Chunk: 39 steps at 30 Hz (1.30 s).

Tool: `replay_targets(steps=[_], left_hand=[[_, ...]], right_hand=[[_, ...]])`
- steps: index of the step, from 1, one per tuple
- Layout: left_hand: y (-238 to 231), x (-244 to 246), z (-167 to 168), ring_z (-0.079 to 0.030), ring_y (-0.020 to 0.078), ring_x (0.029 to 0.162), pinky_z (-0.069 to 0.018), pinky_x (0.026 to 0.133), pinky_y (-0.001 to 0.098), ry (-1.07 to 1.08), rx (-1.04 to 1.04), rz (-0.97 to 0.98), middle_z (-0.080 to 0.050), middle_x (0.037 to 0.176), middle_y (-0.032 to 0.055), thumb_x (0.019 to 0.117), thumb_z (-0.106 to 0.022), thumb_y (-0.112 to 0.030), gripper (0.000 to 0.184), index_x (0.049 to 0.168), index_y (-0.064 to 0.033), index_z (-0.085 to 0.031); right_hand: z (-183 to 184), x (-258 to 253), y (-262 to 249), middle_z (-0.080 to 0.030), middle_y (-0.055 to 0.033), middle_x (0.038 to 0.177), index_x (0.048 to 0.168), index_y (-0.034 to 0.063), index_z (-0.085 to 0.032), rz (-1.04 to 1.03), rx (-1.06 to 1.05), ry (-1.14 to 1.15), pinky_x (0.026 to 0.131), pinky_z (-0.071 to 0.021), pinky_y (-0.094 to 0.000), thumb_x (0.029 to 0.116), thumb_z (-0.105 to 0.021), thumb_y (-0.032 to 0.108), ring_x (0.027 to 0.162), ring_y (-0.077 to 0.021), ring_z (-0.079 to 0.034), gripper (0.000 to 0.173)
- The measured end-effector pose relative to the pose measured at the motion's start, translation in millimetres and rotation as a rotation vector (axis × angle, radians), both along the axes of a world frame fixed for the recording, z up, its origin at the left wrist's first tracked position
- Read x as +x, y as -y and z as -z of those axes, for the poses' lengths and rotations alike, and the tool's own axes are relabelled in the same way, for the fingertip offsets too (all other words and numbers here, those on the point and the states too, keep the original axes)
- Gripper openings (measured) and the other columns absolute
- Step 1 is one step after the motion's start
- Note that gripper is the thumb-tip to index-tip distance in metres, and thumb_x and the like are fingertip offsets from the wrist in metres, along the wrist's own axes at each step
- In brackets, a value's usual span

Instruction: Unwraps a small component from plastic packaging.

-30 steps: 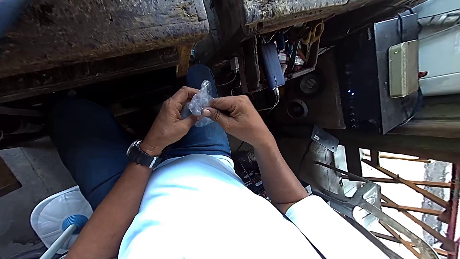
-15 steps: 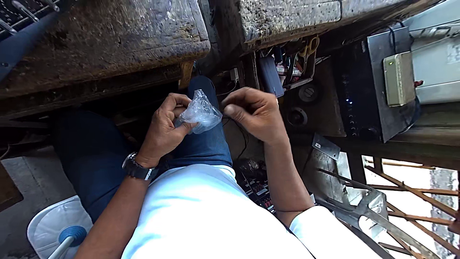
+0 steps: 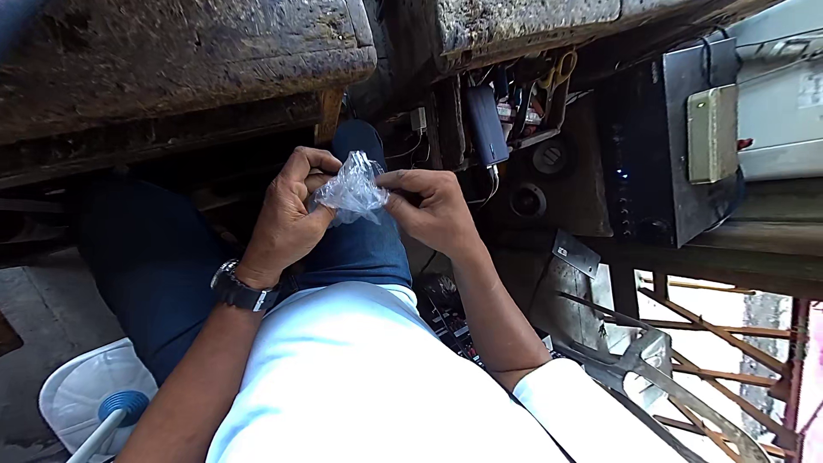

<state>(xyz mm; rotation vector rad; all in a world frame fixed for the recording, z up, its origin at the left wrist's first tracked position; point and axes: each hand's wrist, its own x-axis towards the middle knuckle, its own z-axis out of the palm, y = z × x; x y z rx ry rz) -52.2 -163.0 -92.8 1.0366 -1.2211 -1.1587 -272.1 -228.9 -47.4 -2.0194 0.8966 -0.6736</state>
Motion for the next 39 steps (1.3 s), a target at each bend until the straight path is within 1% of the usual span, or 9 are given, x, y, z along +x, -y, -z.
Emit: replay_targets(steps=[7, 10, 13, 17, 21, 26, 30, 33, 39], left_hand=[[1.1, 1.2, 4.5, -0.071, 0.0122, 0.101, -0.0617, 0.088, 0.0297, 0.16, -0.033, -0.063, -0.071, 0.112, 0.007, 0.0923, -0.064, 0.003, 0.038, 0.128, -0.001, -0.053], [1.0, 3.6, 1.4, -0.071, 0.0153, 0.1, -0.0619, 0.088, 0.0316, 0.079, -0.021, -0.075, -0.071, 0.112, 0.0089, 0.0913, -0.066, 0.004, 0.04, 0.129, 0.0, -0.052], [-0.2, 3.2, -2.4, -0.07, 0.0166, 0.102, -0.0607, 0.091, 0.0327, 0.004, -0.006, -0.062, -0.07, 0.112, 0.0097, 0.0921, -0.065, 0.006, 0.041, 0.13, 0.0005, -0.05], [-0.5, 1.2, -5.3, -0.07, 0.0168, 0.103, -0.0605, 0.091, 0.0326, -0.021, 0.006, -0.043, -0.07, 0.113, 0.0103, 0.0934, -0.064, 0.004, 0.039, 0.129, 0.0009, -0.05], [-1.6, 1.7, -6.3, -0.07, 0.0184, 0.103, -0.0601, 0.093, 0.0347, -0.05, -0.024, -0.024, -0.07, 0.111, 0.0103, 0.0942, -0.066, 0.002, 0.036, 0.126, 0.0014, -0.051], [-0.9, 6.9, -19.4, -0.065, 0.0188, 0.114, -0.0545, 0.104, 0.0383, -0.18, -0.186, 0.056, -0.066, 0.122, 0.007, 0.093, -0.071, -0.003, 0.041, 0.129, -0.001, -0.052], [7.2, 12.7, 2.6, -0.063, 0.0188, 0.123, -0.053, 0.109, 0.0402, 0.082, -0.068, 0.143, -0.067, 0.129, 0.0091, 0.0798, -0.087, -0.028, 0.077, 0.14, 0.0013, -0.048], [2.1, 1.0, 18.7, -0.066, 0.0075, 0.118, -0.0543, 0.107, 0.0314, 0.181, 0.043, 0.135, -0.071, 0.122, 0.0017, 0.0728, -0.092, -0.027, 0.072, 0.132, -0.0029, -0.059], [6.5, -7.9, 5.0, -0.068, 0.0033, 0.106, -0.0571, 0.098, 0.0268, 0.129, -0.096, 0.168, -0.073, 0.11, -0.0013, 0.0959, -0.071, -0.019, 0.027, 0.118, -0.0042, -0.068]], right_hand=[[-22.2, -3.0, 4.3, -0.07, -0.008, 0.09, 0.101, -0.0073, -0.069, 0.004, -0.032, 0.35, 0.066, -0.0544, -0.0217, 0.0979, -0.064, 0.001, 0.076, -0.0054, -0.063, 0.011], [-17.9, -5.5, 8.2, -0.061, 0.0024, 0.081, 0.106, -0.0027, -0.065, 0.041, 0.063, 0.422, 0.058, -0.0446, -0.0193, 0.1035, -0.06, 0.019, 0.066, -0.0008, -0.052, 0.023], [-4.6, -7.4, 10.2, -0.058, 0.0031, 0.076, 0.132, -0.0032, -0.055, 0.042, 0.244, 0.221, 0.054, -0.0431, -0.0221, 0.1043, -0.054, 0.041, 0.06, -0.003, -0.048, 0.052], [17.0, -1.1, 0.7, -0.062, 0.0077, 0.081, 0.125, 0.0031, -0.058, -0.081, 0.408, 0.199, 0.061, -0.0483, -0.0192, 0.1021, -0.054, 0.053, 0.068, 0.0013, -0.055, 0.055], [20.4, 7.5, -5.6, -0.07, -0.0126, 0.109, 0.123, -0.0098, -0.06, -0.147, 0.364, 0.326, 0.088, -0.0598, -0.0312, 0.1008, -0.064, 0.011, 0.097, -0.0123, -0.069, 0.031], [-6.8, 5.6, -9.3, -0.057, 0.0008, 0.074, 0.109, -0.0009, -0.06, -0.116, 0.44, 0.49, 0.055, -0.0444, -0.0199, 0.1042, -0.053, 0.004, 0.061, -0.0029, -0.05, 0.01], [-2.9, 2.6, -1.3, -0.056, 0.0001, 0.07, 0.104, -0.0034, -0.064, -0.11, 0.384, 0.372, 0.053, -0.0451, -0.0222, 0.1067, -0.051, 0.008, 0.057, -0.005, -0.05, 0.018], [-5.9, 5.6, -3.5, -0.053, 0.0029, 0.067, 0.101, -0.0019, -0.064, -0.194, 0.445, 0.403, 0.051, -0.0409, -0.0193, 0.1086, -0.047, 0.011, 0.055, -0.0023, -0.047, 0.023], [-16.4, 5.8, 1.7, -0.072, -0.0076, 0.101, 0.125, -0.004, -0.062, -0.165, 0.241, 0.229, 0.068, -0.058, -0.0274, 0.0868, -0.084, 0.028, 0.079, -0.0094, -0.066, 0.054]])
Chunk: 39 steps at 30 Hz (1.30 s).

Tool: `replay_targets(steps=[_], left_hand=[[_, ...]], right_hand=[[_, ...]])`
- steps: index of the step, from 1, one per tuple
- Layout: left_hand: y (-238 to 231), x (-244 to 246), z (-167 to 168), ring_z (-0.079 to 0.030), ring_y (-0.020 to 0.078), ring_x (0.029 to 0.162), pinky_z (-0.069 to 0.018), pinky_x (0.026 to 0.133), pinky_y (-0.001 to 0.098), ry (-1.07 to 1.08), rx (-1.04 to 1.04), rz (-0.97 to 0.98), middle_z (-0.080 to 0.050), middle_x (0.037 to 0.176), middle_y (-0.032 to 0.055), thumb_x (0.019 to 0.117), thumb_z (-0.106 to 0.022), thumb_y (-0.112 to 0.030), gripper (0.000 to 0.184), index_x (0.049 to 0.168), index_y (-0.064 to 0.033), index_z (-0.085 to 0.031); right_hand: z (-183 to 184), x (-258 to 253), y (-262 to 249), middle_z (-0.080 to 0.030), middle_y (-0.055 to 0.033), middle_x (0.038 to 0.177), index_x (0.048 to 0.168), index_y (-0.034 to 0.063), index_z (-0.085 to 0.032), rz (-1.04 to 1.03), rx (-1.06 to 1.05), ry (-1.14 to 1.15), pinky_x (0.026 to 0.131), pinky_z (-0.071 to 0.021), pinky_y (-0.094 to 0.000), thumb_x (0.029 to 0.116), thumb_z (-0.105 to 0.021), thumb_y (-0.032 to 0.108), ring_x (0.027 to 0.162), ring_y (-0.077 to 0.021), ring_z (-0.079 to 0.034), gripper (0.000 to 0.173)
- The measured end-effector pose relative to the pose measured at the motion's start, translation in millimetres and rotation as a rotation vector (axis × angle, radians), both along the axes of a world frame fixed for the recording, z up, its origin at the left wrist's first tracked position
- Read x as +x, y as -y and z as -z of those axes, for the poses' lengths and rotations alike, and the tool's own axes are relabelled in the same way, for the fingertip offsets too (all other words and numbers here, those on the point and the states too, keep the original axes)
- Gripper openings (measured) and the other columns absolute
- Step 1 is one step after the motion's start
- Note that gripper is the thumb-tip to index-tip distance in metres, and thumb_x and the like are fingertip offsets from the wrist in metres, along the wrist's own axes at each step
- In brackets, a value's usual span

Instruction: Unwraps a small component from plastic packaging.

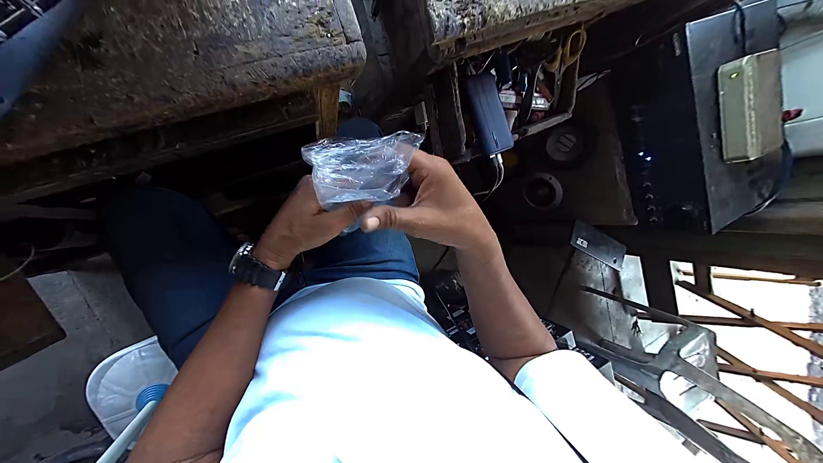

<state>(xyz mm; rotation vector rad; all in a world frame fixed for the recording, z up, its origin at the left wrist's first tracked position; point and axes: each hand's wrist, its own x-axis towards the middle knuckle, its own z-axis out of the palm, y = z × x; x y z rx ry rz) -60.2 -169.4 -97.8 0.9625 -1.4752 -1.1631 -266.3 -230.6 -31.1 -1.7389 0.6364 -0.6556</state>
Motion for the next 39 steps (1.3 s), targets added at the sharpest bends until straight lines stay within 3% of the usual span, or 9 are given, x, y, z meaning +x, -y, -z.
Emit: replay_targets(steps=[10, 14, 18, 21, 24, 27, 31, 35, 39], left_hand=[[-2.7, -0.5, -6.8, -0.067, 0.0088, 0.091, -0.0568, 0.086, 0.0279, -0.24, 0.193, 0.172, -0.071, 0.098, 0.0009, 0.0958, -0.07, -0.016, 0.016, 0.108, -0.0055, -0.069], [-3.6, 4.5, -9.1, -0.068, 0.0174, 0.09, -0.0573, 0.089, 0.0363, -0.229, 0.23, 0.115, -0.071, 0.095, 0.0069, 0.1075, -0.052, -0.019, 0.022, 0.109, -0.0029, -0.068], [-3.3, 6.9, -11.2, -0.055, 0.0071, 0.064, -0.0481, 0.059, 0.0224, -0.149, 0.232, 0.051, -0.063, 0.079, 0.0002, 0.1056, -0.057, -0.019, 0.016, 0.103, -0.0058, -0.067], [-3.3, 8.2, -11.1, -0.067, 0.0036, 0.088, -0.0574, 0.084, 0.0231, -0.071, 0.19, 0.072, -0.071, 0.097, -0.0023, 0.1005, -0.065, -0.016, 0.015, 0.112, -0.0068, -0.068], [-1.9, 12.7, -13.9, -0.064, 0.009, 0.086, -0.055, 0.081, 0.0269, -0.109, 0.246, 0.111, -0.067, 0.094, 0.0014, 0.1025, -0.058, -0.016, 0.016, 0.113, -0.0052, -0.063], [0.6, 21.4, -18.4, -0.056, 0.0117, 0.125, -0.0469, 0.109, 0.0329, 0.186, 0.201, 0.064, -0.063, 0.128, 0.0035, 0.1023, -0.057, -0.025, 0.032, 0.129, -0.0083, -0.064], [7.7, 22.2, -37.5, -0.05, 0.0393, 0.126, -0.0439, 0.103, 0.0592, 0.761, 0.033, -0.142, -0.055, 0.132, 0.0194, 0.0963, -0.063, -0.028, 0.022, 0.105, -0.012, -0.075], [15.0, 18.8, -65.5, -0.063, 0.0255, 0.097, -0.0544, 0.083, 0.0426, 0.816, 0.039, -0.338, -0.06, 0.113, 0.0164, 0.0908, -0.065, -0.013, 0.016, 0.101, -0.0094, -0.077], [13.2, 17.3, -71.7, -0.065, 0.0102, 0.092, -0.0583, 0.075, 0.0231, 0.263, -0.081, -0.366, -0.064, 0.113, 0.007, 0.0928, -0.067, -0.006, 0.018, 0.11, -0.0049, -0.071]], right_hand=[[-24.5, 11.7, 28.1, -0.065, -0.0033, 0.077, 0.092, -0.0022, -0.069, 0.114, -0.312, 0.04, 0.061, -0.0502, -0.021, 0.0999, -0.067, 0.011, 0.067, -0.0036, -0.059, 0.015], [-23.5, 13.6, 28.4, -0.059, -0.0004, 0.073, 0.099, -0.0015, -0.065, 0.108, -0.267, -0.018, 0.055, -0.0456, -0.0216, 0.1019, -0.065, 0.024, 0.061, -0.0041, -0.053, 0.026], [-12.8, 5.1, 31.0, -0.066, 0.0019, 0.079, 0.114, 0.0078, -0.068, 0.031, -0.238, -0.275, 0.059, -0.0535, -0.0306, 0.0932, -0.073, 0.048, 0.064, -0.0074, -0.06, 0.045], [-6.2, 4.6, 34.1, -0.074, -0.0025, 0.091, 0.106, 0.0034, -0.074, -0.066, -0.241, -0.168, 0.076, -0.0594, -0.0282, 0.0998, -0.068, 0.017, 0.082, -0.0057, -0.069, 0.016], [-0.3, 0.0, 42.5, -0.066, -0.002, 0.08, 0.094, 0.0009, -0.07, -0.014, -0.205, -0.076, 0.067, -0.053, -0.0242, 0.1016, -0.063, 0.011, 0.072, -0.0045, -0.062, 0.015], [1.8, -4.9, 40.3, -0.058, 0.0011, 0.07, 0.083, 0.0048, -0.065, 0.074, -0.151, -0.083, 0.059, -0.046, -0.0249, 0.1034, -0.059, 0.015, 0.063, -0.0049, -0.054, 0.023], [-4.0, -9.8, 25.8, -0.058, 0.0027, 0.066, 0.08, 0.0114, -0.067, 0.178, -0.225, -0.293, 0.056, -0.0455, -0.0328, 0.1037, -0.059, 0.025, 0.06, -0.0078, -0.056, 0.029], [-4.6, -10.6, 4.0, -0.068, -0.001, 0.079, 0.095, 0.003, -0.073, 0.194, -0.132, -0.104, 0.064, -0.0543, -0.0284, 0.1018, -0.058, 0.012, 0.07, -0.0058, -0.063, 0.018], [16.3, 8.7, -37.0, -0.061, 0.004, 0.067, 0.095, 0.0107, -0.071, 0.121, 0.454, 0.365, 0.047, -0.0396, -0.0179, 0.101, -0.058, 0.017, 0.052, -0.0003, -0.047, 0.016]])
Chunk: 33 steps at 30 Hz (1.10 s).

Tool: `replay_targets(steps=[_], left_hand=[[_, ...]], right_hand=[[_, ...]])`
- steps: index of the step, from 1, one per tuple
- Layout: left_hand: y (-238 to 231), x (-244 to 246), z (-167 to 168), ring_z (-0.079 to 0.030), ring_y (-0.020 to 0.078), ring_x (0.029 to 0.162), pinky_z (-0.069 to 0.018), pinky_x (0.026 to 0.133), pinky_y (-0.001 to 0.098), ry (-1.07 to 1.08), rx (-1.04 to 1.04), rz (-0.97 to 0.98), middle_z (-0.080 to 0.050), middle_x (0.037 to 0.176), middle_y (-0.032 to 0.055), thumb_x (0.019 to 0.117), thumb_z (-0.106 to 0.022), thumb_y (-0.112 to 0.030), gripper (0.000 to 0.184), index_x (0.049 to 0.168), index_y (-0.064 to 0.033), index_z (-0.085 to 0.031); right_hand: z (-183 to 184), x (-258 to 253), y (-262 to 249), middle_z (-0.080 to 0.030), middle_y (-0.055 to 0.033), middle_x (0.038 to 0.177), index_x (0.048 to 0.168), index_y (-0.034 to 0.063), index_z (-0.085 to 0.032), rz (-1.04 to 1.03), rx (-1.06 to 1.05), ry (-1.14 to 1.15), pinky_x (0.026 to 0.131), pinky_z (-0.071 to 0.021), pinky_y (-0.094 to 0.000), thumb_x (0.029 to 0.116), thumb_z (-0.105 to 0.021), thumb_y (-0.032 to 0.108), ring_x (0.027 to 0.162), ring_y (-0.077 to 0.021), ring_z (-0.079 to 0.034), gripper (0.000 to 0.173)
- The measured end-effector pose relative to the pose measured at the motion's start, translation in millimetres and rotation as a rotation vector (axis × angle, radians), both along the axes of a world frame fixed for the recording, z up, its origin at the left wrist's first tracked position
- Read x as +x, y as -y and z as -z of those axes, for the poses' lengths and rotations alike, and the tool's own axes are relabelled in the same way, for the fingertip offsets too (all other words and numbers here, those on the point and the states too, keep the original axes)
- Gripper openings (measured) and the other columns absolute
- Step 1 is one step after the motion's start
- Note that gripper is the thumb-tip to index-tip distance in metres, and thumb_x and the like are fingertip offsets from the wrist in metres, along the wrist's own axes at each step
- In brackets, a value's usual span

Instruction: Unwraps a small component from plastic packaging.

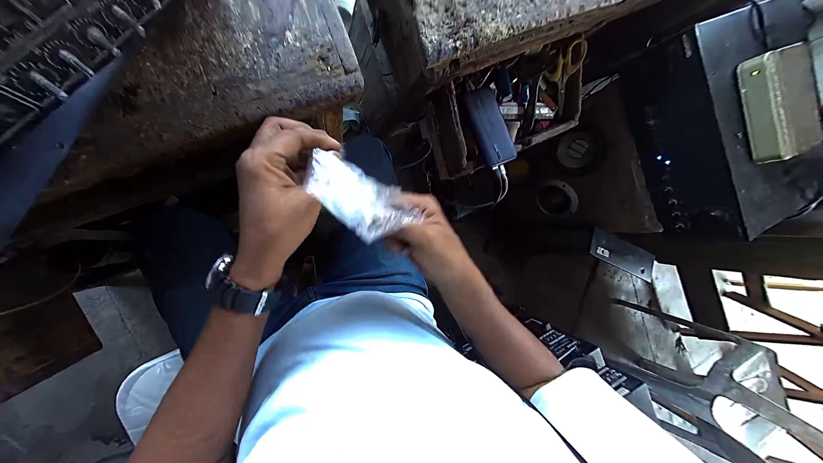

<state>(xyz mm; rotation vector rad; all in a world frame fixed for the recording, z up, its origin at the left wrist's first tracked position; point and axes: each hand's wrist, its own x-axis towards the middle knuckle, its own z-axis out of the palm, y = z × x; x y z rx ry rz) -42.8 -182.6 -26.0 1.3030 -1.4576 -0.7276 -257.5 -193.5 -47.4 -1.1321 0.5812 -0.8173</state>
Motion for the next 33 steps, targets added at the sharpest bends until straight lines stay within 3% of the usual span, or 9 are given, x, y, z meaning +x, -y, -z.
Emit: replay_targets(steps=[4, 6, 9, 13, 16, 19, 24, 28, 33], left_hand=[[-21.4, -24.5, -24.3, -0.065, 0.0123, 0.095, -0.0576, 0.08, 0.0269, -0.599, 0.047, 0.426, -0.065, 0.112, 0.0055, 0.0964, -0.058, -0.001, 0.019, 0.114, -0.003, -0.064], [-22.0, -22.4, -29.4, -0.067, 0.0145, 0.096, -0.059, 0.081, 0.0283, -0.61, 0.063, 0.496, -0.068, 0.11, 0.0078, 0.0942, -0.062, -0.003, 0.017, 0.11, -0.0009, -0.068], [-23.9, -6.1, -36.1, -0.062, 0.016, 0.105, -0.053, 0.091, 0.0309, -0.167, -0.002, 0.343, -0.07, 0.106, 0.0016, 0.088, -0.066, -0.004, 0.018, 0.104, -0.0067, -0.074], [-26.0, 1.9, -28.9, -0.055, 0.0182, 0.111, -0.0469, 0.095, 0.0351, 0.346, -0.006, 0.217, -0.064, 0.109, -0.0008, 0.0835, -0.066, -0.01, 0.021, 0.1, -0.0157, -0.078], [-27.1, -0.3, -17.1, -0.058, 0.0204, 0.103, -0.0524, 0.086, 0.0367, 0.553, 0.087, 0.191, -0.06, 0.11, 0.0046, 0.0837, -0.064, -0.009, 0.021, 0.101, -0.0138, -0.076], [-24.6, -0.7, -7.4, -0.062, 0.0182, 0.093, -0.0557, 0.078, 0.0361, 0.583, 0.123, 0.191, -0.06, 0.109, 0.006, 0.0848, -0.066, -0.006, 0.018, 0.1, -0.0114, -0.076], [-26.5, 4.0, 24.6, -0.064, 0.0117, 0.087, -0.0567, 0.074, 0.028, 0.319, 0.044, 0.117, -0.065, 0.107, 0.0055, 0.0829, -0.066, 0.0, 0.025, 0.106, -0.0073, -0.075], [-33.8, -2.3, 40.7, -0.061, 0.0106, 0.07, -0.0541, 0.058, 0.0229, -0.103, 0.107, -0.027, -0.062, 0.095, 0.0053, 0.0857, -0.062, 0.004, 0.04, 0.123, -0.0083, -0.054], [-38.3, -3.3, 36.9, -0.06, 0.0131, 0.068, -0.0509, 0.056, 0.0256, -0.216, 0.282, -0.037, -0.067, 0.098, 0.006, 0.0965, -0.053, -0.001, 0.032, 0.125, -0.011, -0.064]], right_hand=[[24.5, 16.7, -15.9, -0.064, 0.0124, 0.07, 0.094, 0.0221, -0.074, -0.32, 0.329, 0.391, 0.057, -0.0441, -0.0128, 0.0949, -0.072, 0.026, 0.06, 0.0062, -0.055, 0.005], [0.7, 16.2, -13.1, -0.066, 0.0066, 0.077, 0.095, 0.009, -0.071, -0.146, 0.156, 0.198, 0.069, -0.0505, -0.011, 0.0943, -0.066, 0.008, 0.071, 0.0069, -0.06, 0.005], [1.7, 13.8, 38.9, -0.072, 0.0078, 0.089, 0.1, 0.0076, -0.072, -0.38, -0.081, 0.15, 0.075, -0.0547, -0.0191, 0.098, -0.056, 0.006, 0.082, 0.0045, -0.064, 0.016], [1.8, 13.8, 86.1, -0.071, -0.0051, 0.09, 0.102, -0.0054, -0.071, -0.455, -0.466, -0.136, 0.074, -0.0558, -0.0235, 0.0937, -0.056, -0.004, 0.08, -0.0027, -0.064, 0.018], [-13.7, 19.5, 85.5, -0.074, -0.002, 0.086, 0.101, 0.0092, -0.078, -0.343, -0.714, -0.586, 0.072, -0.057, -0.0391, 0.0925, -0.063, 0.006, 0.079, -0.0103, -0.068, 0.017], [-6.6, 31.9, 74.3, -0.073, 0.0005, 0.083, 0.097, 0.0166, -0.077, -0.217, -0.757, -0.779, 0.07, -0.0553, -0.0495, 0.0911, -0.063, 0.013, 0.079, -0.0152, -0.069, 0.016], [21.6, 44.6, 49.9, -0.072, -0.0019, 0.081, 0.098, 0.0133, -0.076, 0.04, -0.751, -0.843, 0.064, -0.0544, -0.0478, 0.0934, -0.062, 0.012, 0.074, -0.0181, -0.069, 0.014], [34.2, 53.7, 32.1, -0.074, -0.0058, 0.086, 0.098, 0.0067, -0.074, 0.299, -0.99, -0.855, 0.061, -0.0578, -0.0415, 0.0902, -0.064, 0.006, 0.075, -0.0199, -0.072, 0.013], [42.9, 51.3, 37.7, -0.075, -0.0098, 0.09, 0.098, 0.0034, -0.075, 0.353, -1.194, -0.743, 0.069, -0.0603, -0.0379, 0.0908, -0.063, 0.005, 0.082, -0.0214, -0.074, 0.014]])
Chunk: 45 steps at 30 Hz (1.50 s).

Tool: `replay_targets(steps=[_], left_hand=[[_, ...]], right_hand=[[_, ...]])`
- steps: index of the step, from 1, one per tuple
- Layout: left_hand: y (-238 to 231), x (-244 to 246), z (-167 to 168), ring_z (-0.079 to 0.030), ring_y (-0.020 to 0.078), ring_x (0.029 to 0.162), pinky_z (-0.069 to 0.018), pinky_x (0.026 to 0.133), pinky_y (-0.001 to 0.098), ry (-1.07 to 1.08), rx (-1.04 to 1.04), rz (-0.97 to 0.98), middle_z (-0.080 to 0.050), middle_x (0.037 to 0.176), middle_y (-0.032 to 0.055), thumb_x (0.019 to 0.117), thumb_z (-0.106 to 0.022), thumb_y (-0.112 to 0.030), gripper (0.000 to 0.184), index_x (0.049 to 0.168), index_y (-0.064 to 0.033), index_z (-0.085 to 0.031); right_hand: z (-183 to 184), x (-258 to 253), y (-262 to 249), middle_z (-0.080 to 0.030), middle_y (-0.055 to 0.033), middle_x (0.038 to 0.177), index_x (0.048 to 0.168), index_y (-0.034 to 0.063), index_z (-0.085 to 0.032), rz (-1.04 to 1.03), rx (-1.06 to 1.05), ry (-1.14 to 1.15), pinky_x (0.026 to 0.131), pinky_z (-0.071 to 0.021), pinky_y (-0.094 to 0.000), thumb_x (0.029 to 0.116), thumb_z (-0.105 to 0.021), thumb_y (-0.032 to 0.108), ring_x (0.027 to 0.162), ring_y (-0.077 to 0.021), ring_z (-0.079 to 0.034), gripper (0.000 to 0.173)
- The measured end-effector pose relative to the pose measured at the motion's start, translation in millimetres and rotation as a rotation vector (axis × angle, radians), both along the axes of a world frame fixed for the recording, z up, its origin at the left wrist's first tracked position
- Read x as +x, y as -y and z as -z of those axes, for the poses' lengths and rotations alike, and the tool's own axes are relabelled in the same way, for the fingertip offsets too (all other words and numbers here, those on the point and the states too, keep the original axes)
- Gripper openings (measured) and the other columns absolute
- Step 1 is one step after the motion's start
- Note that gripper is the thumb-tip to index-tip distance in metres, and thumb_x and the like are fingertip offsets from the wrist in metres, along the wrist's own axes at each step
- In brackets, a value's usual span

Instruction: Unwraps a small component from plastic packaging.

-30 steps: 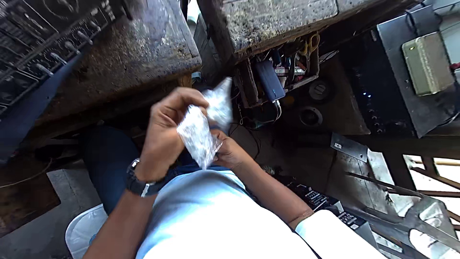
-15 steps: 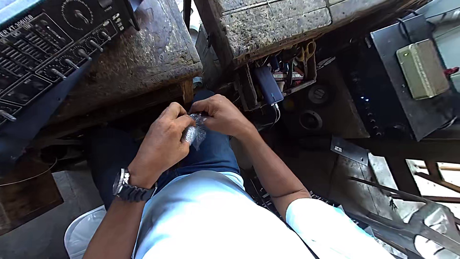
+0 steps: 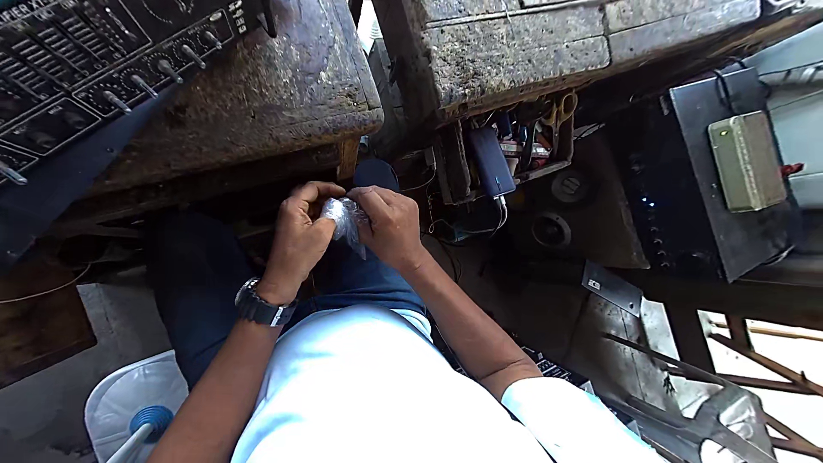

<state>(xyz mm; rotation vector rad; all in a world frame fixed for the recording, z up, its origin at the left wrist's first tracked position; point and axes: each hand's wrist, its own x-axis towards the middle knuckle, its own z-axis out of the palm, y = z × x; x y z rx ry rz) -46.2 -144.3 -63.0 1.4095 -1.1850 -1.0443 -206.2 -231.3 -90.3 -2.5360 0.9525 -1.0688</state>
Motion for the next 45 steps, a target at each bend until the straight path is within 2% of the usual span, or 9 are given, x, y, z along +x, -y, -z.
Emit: replay_targets(steps=[3, 7, 9, 13, 20, 25, 32, 36, 45], left_hand=[[-2.6, 2.5, 2.6, -0.055, 0.0105, 0.054, -0.0458, 0.047, 0.021, -0.194, 0.052, -0.011, -0.068, 0.086, 0.0054, 0.1017, -0.05, -0.003, 0.023, 0.115, -0.009, -0.067], [-5.6, 3.0, 11.6, -0.059, 0.0099, 0.06, -0.0535, 0.055, 0.0238, -0.345, 0.037, -0.112, -0.066, 0.086, 0.0029, 0.1036, -0.05, -0.008, 0.016, 0.113, -0.0103, -0.064], [-5.8, 1.4, 12.6, -0.064, 0.0111, 0.067, -0.0581, 0.062, 0.0265, -0.342, 0.034, -0.132, -0.067, 0.091, 0.003, 0.103, -0.055, -0.008, 0.014, 0.115, -0.0099, -0.062], [-4.0, -12.8, 12.5, -0.064, 0.01, 0.068, -0.0562, 0.06, 0.0237, -0.287, 0.02, -0.109, -0.068, 0.091, 0.0033, 0.1, -0.061, -0.005, 0.014, 0.113, -0.0084, -0.064], [-7.5, -10.8, 12.3, -0.062, 0.0097, 0.065, -0.0539, 0.057, 0.0223, -0.181, -0.04, -0.093, -0.067, 0.087, 0.0027, 0.0979, -0.063, -0.004, 0.009, 0.105, -0.0085, -0.066], [-6.3, -8.7, 16.5, -0.06, 0.0082, 0.069, -0.051, 0.057, 0.0186, -0.208, -0.184, -0.088, -0.065, 0.092, 0.003, 0.0949, -0.064, 0.002, 0.017, 0.109, -0.0074, -0.063], [-9.7, -5.1, 16.4, -0.061, 0.0056, 0.067, -0.048, 0.053, 0.0158, -0.285, -0.097, -0.061, -0.068, 0.096, 0.0011, 0.093, -0.065, 0.006, 0.045, 0.126, -0.014, -0.042], [-12.2, -6.5, 15.6, -0.06, 0.0052, 0.066, -0.0507, 0.057, 0.0163, -0.229, -0.108, -0.05, -0.066, 0.094, 0.0004, 0.0916, -0.069, 0.006, 0.051, 0.127, -0.0136, -0.039], [2.6, -2.0, 32.8, -0.042, 0.0004, 0.051, -0.0328, 0.043, 0.0131, -0.787, 0.078, -0.01, -0.066, 0.095, 0.004, 0.0935, -0.063, 0.006, 0.044, 0.131, -0.0126, -0.048]], right_hand=[[-5.9, -4.8, 3.6, -0.075, -0.0072, 0.085, 0.096, 0.0043, -0.075, 0.024, 0.016, 0.039, 0.066, -0.0594, -0.0358, 0.0889, -0.07, 0.008, 0.075, -0.0178, -0.072, 0.009], [-19.6, -18.1, -4.9, -0.058, -0.0013, 0.064, 0.102, 0.0009, -0.07, 0.041, 0.225, 0.157, 0.048, -0.0449, -0.0293, 0.0915, -0.072, 0.01, 0.051, -0.0102, -0.05, 0.014], [-24.3, -20.3, -20.1, -0.057, -0.0003, 0.063, 0.104, 0.0019, -0.069, -0.001, 0.337, 0.131, 0.044, -0.0436, -0.03, 0.0874, -0.072, 0.012, 0.049, -0.0099, -0.049, 0.02], [-10.6, -8.2, -41.2, -0.061, 0.0002, 0.065, 0.111, 0.005, -0.071, 0.024, 0.409, 0.03, 0.047, -0.0476, -0.034, 0.0875, -0.079, 0.026, 0.051, -0.0118, -0.053, 0.032], [-2.8, 0.4, -44.9, -0.058, -0.0006, 0.066, 0.111, 0.0056, -0.066, 0.105, 0.445, 0.048, 0.049, -0.049, -0.0357, 0.0949, -0.074, 0.022, 0.052, -0.0143, -0.054, 0.024], [-5.8, 3.2, -43.3, -0.06, -0.0003, 0.069, 0.126, 0.0072, -0.062, 0.087, 0.477, 0.034, 0.049, -0.0492, -0.0359, 0.0968, -0.069, 0.018, 0.054, -0.0144, -0.055, 0.032], [-2.8, -0.5, -33.3, -0.069, -0.0021, 0.079, 0.107, 0.0055, -0.071, 0.023, 0.55, 0.154, 0.056, -0.0537, -0.0351, 0.0998, -0.062, 0.012, 0.063, -0.0116, -0.063, 0.013], [2.6, -3.7, -25.4, -0.065, -0.003, 0.076, 0.102, 0.0023, -0.068, -0.008, 0.679, 0.256, 0.058, -0.0518, -0.0305, 0.1019, -0.059, 0.014, 0.063, -0.01, -0.06, 0.014], [6.6, -6.2, -3.1, -0.064, -0.0057, 0.078, 0.099, -0.0023, -0.066, -0.162, 1.034, 0.43, 0.061, -0.0506, -0.0248, 0.098, -0.059, 0.005, 0.067, -0.0082, -0.06, 0.011]])
